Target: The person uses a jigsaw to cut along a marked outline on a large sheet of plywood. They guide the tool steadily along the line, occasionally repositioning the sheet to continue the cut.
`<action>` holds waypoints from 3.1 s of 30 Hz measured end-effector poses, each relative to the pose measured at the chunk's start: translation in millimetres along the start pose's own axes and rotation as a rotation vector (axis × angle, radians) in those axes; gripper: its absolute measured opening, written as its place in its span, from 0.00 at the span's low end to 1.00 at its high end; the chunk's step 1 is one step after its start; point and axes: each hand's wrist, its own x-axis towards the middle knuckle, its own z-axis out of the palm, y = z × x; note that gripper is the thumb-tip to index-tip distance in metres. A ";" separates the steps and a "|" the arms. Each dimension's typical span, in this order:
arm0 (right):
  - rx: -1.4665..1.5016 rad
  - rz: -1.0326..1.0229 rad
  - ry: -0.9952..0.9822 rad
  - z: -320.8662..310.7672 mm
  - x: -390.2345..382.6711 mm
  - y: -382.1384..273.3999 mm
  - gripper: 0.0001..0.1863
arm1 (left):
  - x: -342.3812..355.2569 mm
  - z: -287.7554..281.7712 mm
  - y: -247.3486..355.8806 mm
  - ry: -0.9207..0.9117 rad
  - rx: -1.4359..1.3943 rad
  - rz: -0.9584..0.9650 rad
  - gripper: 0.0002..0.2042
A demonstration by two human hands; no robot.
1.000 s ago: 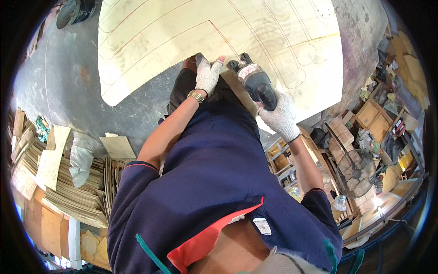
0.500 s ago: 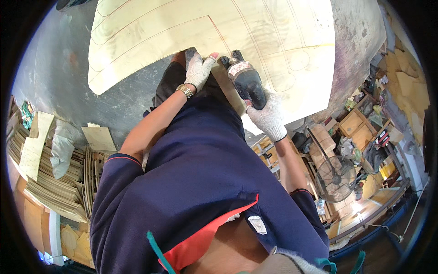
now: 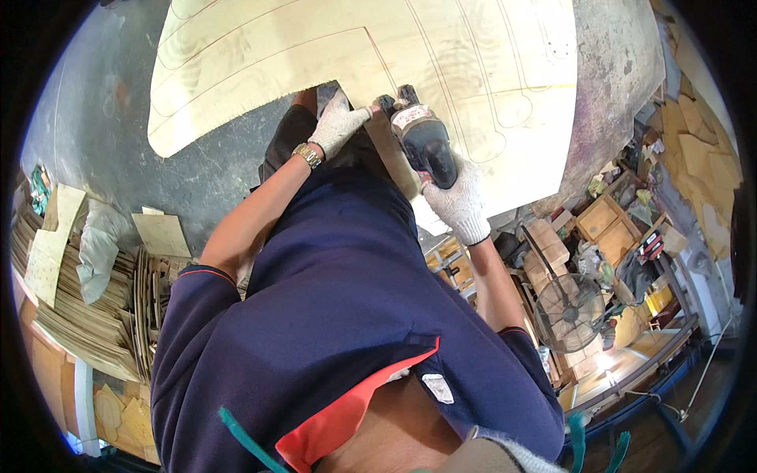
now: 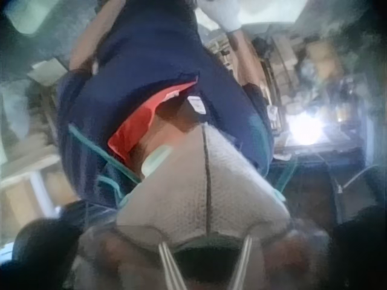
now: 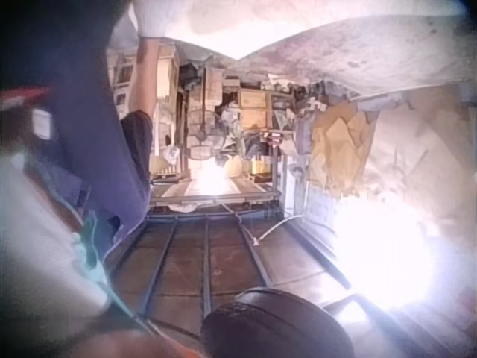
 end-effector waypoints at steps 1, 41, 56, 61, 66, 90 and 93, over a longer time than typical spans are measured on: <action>0.025 -0.005 0.010 0.8 0.2 -0.3 0.17 | -0.7 -0.3 0.6 0.005 0.027 0.006 0.31; -0.092 -0.069 0.079 5.8 10.9 -16.4 0.15 | 2.0 10.5 -20.5 0.094 0.047 0.087 0.24; -0.033 -0.032 -0.012 -7.0 7.0 -25.8 0.17 | -5.6 10.7 -18.2 0.050 0.050 0.018 0.27; -0.097 -0.055 0.046 -5.4 6.2 -23.6 0.19 | -8.9 11.9 -12.2 0.076 0.200 -0.066 0.25; -0.060 -0.019 0.014 -4.4 6.3 -22.3 0.21 | -7.6 11.2 -16.4 0.079 0.223 0.022 0.26; -0.019 0.018 -0.021 -5.3 9.5 -24.4 0.19 | -13.2 18.4 -15.8 0.117 0.214 0.014 0.25; -0.017 0.018 -0.022 -6.3 10.1 -26.7 0.19 | -14.6 18.6 -18.5 0.097 0.193 -0.070 0.23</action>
